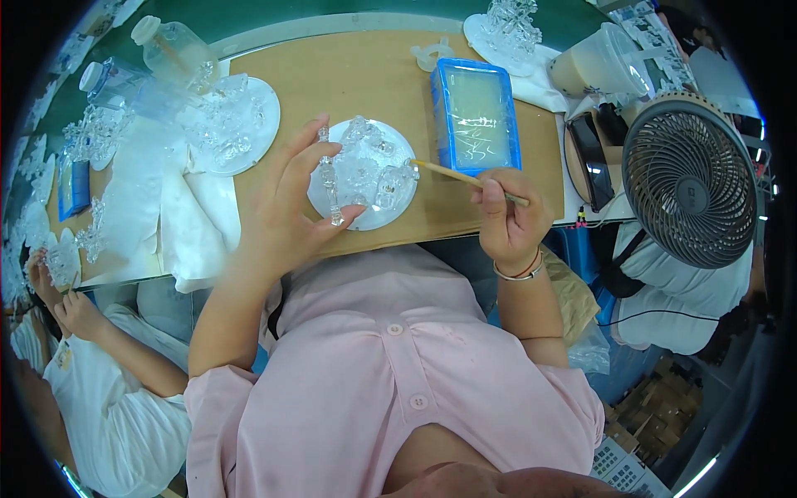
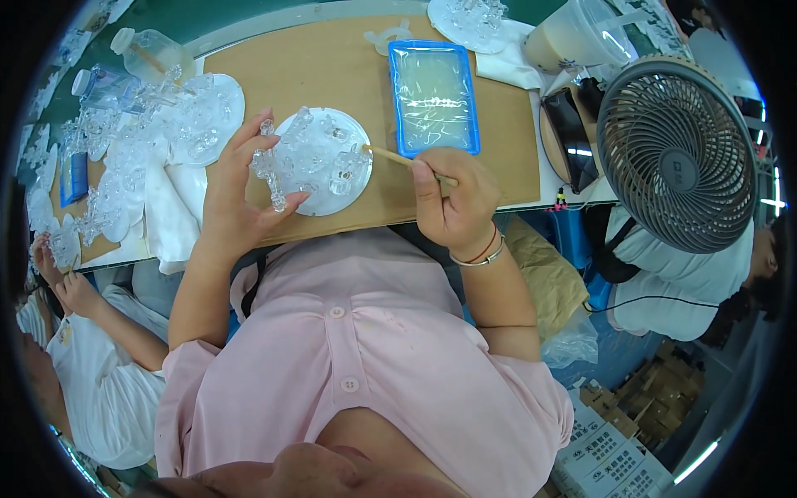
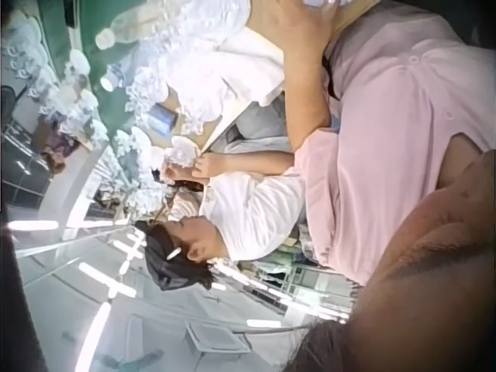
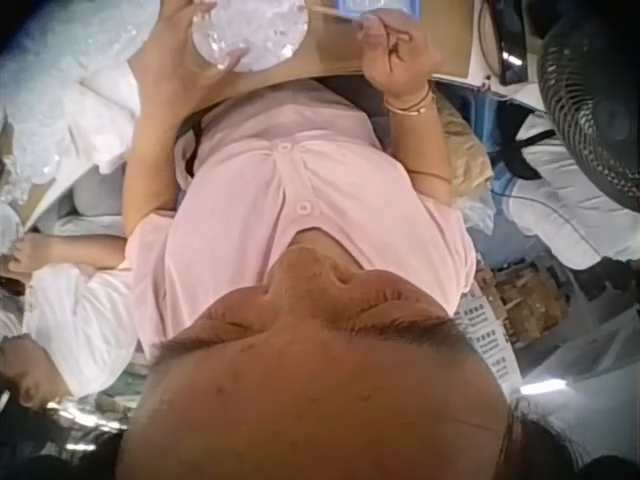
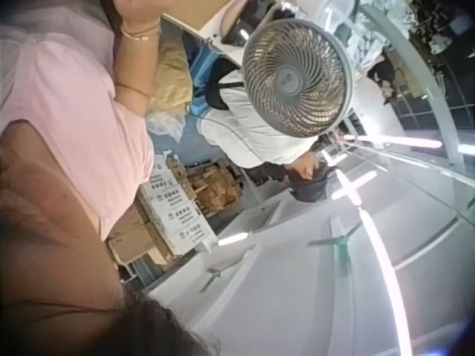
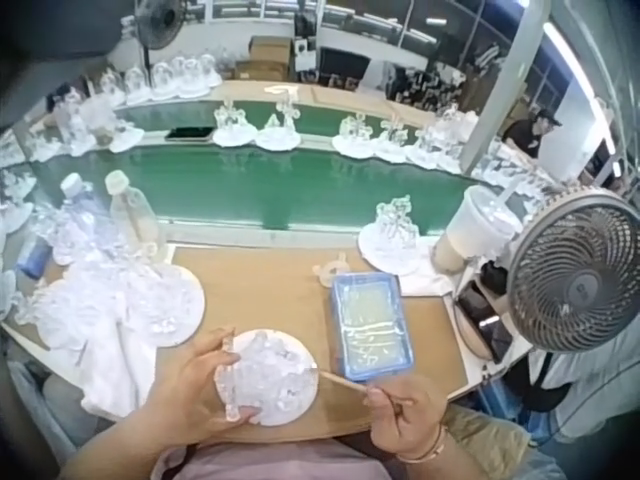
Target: Applying adhesive to clear plastic bases and attaching decorative components on an assembly line.
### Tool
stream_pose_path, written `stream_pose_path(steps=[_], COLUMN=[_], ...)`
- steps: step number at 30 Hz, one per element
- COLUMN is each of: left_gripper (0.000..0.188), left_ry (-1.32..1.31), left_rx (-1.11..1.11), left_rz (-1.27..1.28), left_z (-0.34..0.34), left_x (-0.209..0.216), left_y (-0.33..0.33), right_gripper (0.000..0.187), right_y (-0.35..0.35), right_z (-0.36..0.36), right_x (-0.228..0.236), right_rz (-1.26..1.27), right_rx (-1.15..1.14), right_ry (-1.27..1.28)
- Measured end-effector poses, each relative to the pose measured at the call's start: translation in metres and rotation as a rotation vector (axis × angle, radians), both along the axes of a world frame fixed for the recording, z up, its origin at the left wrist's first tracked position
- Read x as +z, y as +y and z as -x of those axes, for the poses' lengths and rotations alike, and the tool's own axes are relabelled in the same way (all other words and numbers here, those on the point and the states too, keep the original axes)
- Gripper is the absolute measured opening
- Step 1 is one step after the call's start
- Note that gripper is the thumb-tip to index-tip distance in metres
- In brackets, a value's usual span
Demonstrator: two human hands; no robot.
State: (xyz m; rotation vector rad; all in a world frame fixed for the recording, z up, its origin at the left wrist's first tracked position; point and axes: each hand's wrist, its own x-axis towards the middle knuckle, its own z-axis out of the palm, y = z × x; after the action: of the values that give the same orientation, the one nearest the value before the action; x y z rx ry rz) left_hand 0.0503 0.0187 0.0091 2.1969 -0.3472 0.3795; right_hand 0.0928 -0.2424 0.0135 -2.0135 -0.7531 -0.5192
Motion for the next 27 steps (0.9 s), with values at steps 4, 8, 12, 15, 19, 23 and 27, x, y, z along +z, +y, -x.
stream_pose_path(steps=[4,8,12,15,19,23,27], left_gripper=[0.069,0.063,0.064,0.07,0.078,0.082,0.083], left_ry=[-0.051,-0.119,-0.136,-0.142,-0.104,0.043,0.068], left_rx=[0.053,0.08,0.109,0.146,0.165,0.066,-0.099], left_rz=[0.004,0.002,-0.004,-0.014,-0.033,-0.003,-0.038], left_z=[0.002,0.0,-0.002,-0.001,0.003,0.005,-0.004], left_x=[-0.005,-0.01,-0.01,-0.014,-0.013,0.008,0.011], left_y=[-0.002,-0.006,-0.011,-0.015,-0.018,-0.003,0.014], right_gripper=[0.002,0.003,0.005,0.006,0.012,0.014,0.007], right_y=[-0.002,-0.008,-0.003,-0.001,0.011,0.011,0.0], right_z=[0.006,0.021,0.027,0.028,0.027,0.03,0.032], right_x=[0.009,0.014,0.022,0.022,0.011,0.011,0.016], right_rz=[0.081,0.119,0.17,0.187,0.131,0.143,0.17], right_rx=[0.05,0.14,0.23,0.264,0.263,0.26,0.218], right_ry=[-0.073,-0.054,-0.08,-0.061,-0.101,-0.089,-0.016])
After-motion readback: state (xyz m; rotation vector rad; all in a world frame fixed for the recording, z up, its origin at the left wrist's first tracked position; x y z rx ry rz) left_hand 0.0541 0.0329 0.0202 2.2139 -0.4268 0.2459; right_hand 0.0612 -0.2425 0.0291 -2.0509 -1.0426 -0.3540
